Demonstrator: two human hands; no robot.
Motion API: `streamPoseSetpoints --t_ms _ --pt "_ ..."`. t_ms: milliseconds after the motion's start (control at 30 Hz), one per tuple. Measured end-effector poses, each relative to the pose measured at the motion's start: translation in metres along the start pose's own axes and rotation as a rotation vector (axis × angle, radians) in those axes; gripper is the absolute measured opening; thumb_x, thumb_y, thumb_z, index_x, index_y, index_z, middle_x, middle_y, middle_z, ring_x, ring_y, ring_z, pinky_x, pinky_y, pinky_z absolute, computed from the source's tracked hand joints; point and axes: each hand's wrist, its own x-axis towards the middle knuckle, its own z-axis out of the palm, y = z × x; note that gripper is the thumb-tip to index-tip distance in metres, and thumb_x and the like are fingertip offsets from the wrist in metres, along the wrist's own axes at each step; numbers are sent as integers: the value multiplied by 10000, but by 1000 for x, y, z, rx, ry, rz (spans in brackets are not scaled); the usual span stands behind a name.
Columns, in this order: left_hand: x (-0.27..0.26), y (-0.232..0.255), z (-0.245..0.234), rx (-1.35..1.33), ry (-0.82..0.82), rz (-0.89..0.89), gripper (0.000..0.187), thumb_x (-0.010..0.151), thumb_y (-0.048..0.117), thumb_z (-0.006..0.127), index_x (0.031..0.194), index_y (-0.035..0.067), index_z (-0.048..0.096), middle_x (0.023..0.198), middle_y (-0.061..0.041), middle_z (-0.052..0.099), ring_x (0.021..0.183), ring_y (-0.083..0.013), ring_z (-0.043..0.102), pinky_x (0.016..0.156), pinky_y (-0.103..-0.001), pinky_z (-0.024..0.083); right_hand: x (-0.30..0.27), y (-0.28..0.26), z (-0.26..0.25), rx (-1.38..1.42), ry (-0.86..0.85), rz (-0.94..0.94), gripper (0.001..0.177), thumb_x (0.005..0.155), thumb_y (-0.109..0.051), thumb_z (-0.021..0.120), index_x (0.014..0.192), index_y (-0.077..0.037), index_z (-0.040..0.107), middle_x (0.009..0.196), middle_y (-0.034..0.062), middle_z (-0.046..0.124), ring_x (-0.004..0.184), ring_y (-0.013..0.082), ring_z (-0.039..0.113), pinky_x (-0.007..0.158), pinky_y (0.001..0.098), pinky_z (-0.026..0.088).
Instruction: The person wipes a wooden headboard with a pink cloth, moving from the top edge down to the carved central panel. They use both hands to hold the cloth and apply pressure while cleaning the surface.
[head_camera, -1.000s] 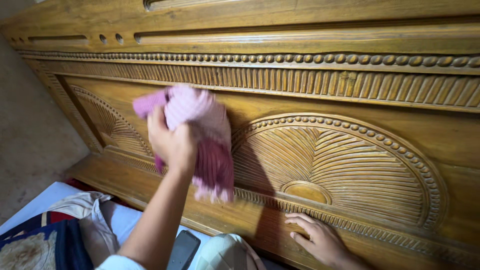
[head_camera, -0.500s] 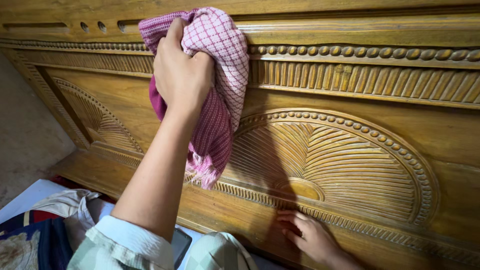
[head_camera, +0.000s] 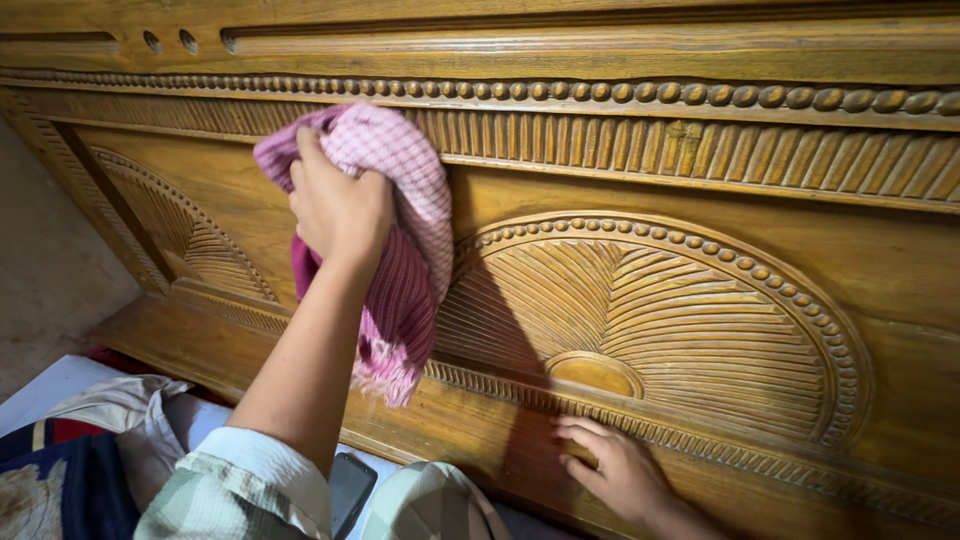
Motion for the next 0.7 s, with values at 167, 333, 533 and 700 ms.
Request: streamPoseSetpoints --t_ms 167,333,533,700 --pt "1 -7 6 43 24 44 787 762 191 673 1499 115 409 1315 -184 577 1201 -427 540 996 -562 424 2 0 -3 -1 -23 40 384 861 -302 694 1231 -200 710 1455 -39 649 1240 215 651 1070 386 478" --pt "-12 17 3 11 88 468 684 745 165 708 1404 129 529 1248 -125 622 1172 -372 565 959 -539 445 1 -1 -6 67 -7 -19 390 820 -229 714 1204 -162 705 1355 -5 680 1227 229 663 1044 363 510" --pt "-29 54 -4 108 49 572 724 671 184 773 1356 159 540 1211 -133 593 1118 -379 562 889 -554 444 3 -12 -9 98 -20 60 428 840 -235 721 1266 -200 701 1327 -40 690 1227 195 663 1056 353 496" --pt "-14 48 -10 182 31 574 767 683 207 795 1387 118 505 1178 -172 595 1090 -409 569 852 -592 445 2 -13 -11 75 -56 79 425 859 -251 694 1282 -210 696 1346 -52 673 1249 181 648 1079 360 486"
